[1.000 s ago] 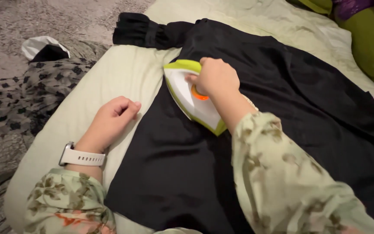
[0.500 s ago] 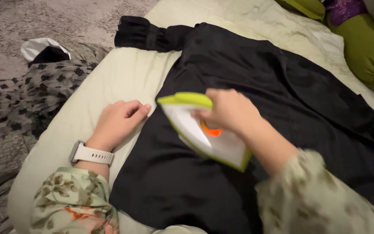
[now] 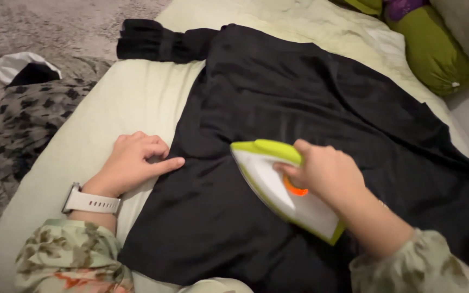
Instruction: Ironing a black garment on a bed using a steam iron
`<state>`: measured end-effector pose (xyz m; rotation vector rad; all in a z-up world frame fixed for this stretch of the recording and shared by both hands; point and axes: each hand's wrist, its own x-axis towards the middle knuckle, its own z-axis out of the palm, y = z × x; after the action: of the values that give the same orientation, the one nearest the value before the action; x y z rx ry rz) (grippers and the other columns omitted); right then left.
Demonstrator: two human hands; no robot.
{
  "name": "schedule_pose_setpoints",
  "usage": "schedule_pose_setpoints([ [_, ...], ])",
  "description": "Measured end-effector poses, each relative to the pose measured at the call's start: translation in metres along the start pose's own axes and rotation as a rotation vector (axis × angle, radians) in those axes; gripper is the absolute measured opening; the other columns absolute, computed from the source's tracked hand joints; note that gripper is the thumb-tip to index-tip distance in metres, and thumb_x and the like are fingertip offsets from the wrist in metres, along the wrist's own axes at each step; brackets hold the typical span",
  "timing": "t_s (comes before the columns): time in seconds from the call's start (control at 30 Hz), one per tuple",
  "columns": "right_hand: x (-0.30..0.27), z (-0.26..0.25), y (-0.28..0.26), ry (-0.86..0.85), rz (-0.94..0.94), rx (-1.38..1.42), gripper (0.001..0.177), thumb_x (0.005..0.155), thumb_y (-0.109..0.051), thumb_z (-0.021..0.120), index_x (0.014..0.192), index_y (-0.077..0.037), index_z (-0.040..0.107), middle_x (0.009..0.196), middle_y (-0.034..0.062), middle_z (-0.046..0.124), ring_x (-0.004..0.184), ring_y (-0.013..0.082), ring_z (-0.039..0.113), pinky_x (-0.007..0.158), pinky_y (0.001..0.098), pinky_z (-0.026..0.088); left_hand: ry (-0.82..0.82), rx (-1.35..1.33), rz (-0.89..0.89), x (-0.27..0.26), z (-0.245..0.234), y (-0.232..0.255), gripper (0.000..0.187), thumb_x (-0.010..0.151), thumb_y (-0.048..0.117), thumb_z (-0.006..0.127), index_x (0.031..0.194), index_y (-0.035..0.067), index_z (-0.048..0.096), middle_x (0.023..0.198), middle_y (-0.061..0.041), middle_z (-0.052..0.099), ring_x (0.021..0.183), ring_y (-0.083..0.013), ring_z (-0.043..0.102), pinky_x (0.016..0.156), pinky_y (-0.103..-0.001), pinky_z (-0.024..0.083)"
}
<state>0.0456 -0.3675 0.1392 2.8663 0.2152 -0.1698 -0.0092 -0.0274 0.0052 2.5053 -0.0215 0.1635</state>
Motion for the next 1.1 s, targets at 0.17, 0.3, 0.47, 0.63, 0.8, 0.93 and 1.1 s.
schedule_pose_setpoints([
  [0.17, 0.054, 0.013, 0.05, 0.036, 0.179, -0.025, 0.062, 0.084, -0.074, 0.061, 0.129, -0.031, 0.065, 0.112, 0.0174, 0.079, 0.11, 0.0414, 0.075, 0.091, 0.0503, 0.059, -0.008, -0.099, 0.053, 0.003, 0.003, -0.015, 0.047, 0.088, 0.056, 0.072, 0.062, 0.019, 0.061, 0.08, 0.014, 0.071, 0.094, -0.0127, 0.063, 0.095, -0.031, 0.037],
  [0.3, 0.095, 0.038, 0.113, 0.102, 0.338, -0.024, 0.07, 0.082, -0.074, 0.065, 0.136, -0.03, 0.068, 0.116, 0.0184, 0.08, 0.111, 0.0414, 0.075, 0.088, 0.0508, 0.06, -0.048, -0.304, 0.072, -0.002, -0.007, -0.01, 0.046, 0.088, 0.034, 0.075, 0.056, 0.009, 0.052, 0.067, 0.004, 0.065, 0.079, -0.0189, 0.061, 0.088, -0.033, 0.043],
  [0.47, 0.108, 0.03, 0.134, -0.019, 0.5, 0.154, 0.063, 0.085, -0.065, 0.069, 0.117, -0.011, 0.073, 0.123, 0.0189, 0.073, 0.115, 0.0431, 0.067, 0.084, 0.0509, 0.054, -0.046, -0.285, 0.149, 0.007, 0.008, -0.035, 0.05, 0.09, 0.03, 0.075, 0.063, 0.014, 0.036, 0.062, 0.007, 0.048, 0.073, -0.0124, 0.046, 0.081, -0.028, 0.034],
  [0.63, 0.099, 0.018, 0.092, -0.055, 0.39, 0.179, 0.085, 0.081, -0.07, 0.069, 0.144, -0.014, 0.06, 0.139, 0.0167, 0.066, 0.125, 0.0386, 0.063, 0.094, 0.0476, 0.051, -0.074, -0.546, -0.046, -0.003, -0.013, -0.004, 0.051, 0.087, 0.01, 0.071, 0.063, 0.011, 0.025, 0.062, 0.001, 0.037, 0.071, -0.0139, 0.037, 0.07, -0.029, 0.029],
  [0.8, 0.096, 0.009, 0.021, 0.01, 0.116, 0.198, 0.063, 0.082, -0.069, 0.072, 0.111, -0.013, 0.071, 0.116, 0.0171, 0.073, 0.113, 0.0397, 0.066, 0.089, 0.0495, 0.051, 0.056, -0.73, -0.211, -0.012, -0.026, 0.009, 0.031, 0.093, 0.014, 0.058, 0.065, 0.009, 0.044, 0.078, -0.001, 0.05, 0.077, -0.0139, 0.045, 0.075, -0.028, 0.035],
  [0.93, 0.066, -0.029, -0.052, -0.026, 0.08, 0.26, 0.05, 0.082, -0.063, 0.071, 0.109, -0.021, 0.069, 0.115, 0.0085, 0.073, 0.11, 0.0341, 0.067, 0.086, 0.0469, 0.052, 0.201, -0.814, -0.197, -0.012, -0.025, 0.007, 0.037, 0.099, 0.018, 0.055, 0.066, 0.013, 0.038, 0.073, 0.0, 0.042, 0.072, -0.0121, 0.038, 0.071, -0.028, 0.031],
  [1.1, 0.037, -0.042, -0.11, -0.016, -0.071, 0.303, 0.051, 0.089, -0.062, 0.068, 0.123, -0.024, 0.066, 0.125, 0.0114, 0.068, 0.115, 0.037, 0.065, 0.094, 0.0484, 0.052, 0.374, -0.858, -0.19, -0.002, -0.014, -0.004, 0.028, 0.105, 0.018, 0.051, 0.079, 0.009, 0.05, 0.072, -0.003, 0.05, 0.073, -0.0131, 0.046, 0.074, -0.027, 0.038],
])
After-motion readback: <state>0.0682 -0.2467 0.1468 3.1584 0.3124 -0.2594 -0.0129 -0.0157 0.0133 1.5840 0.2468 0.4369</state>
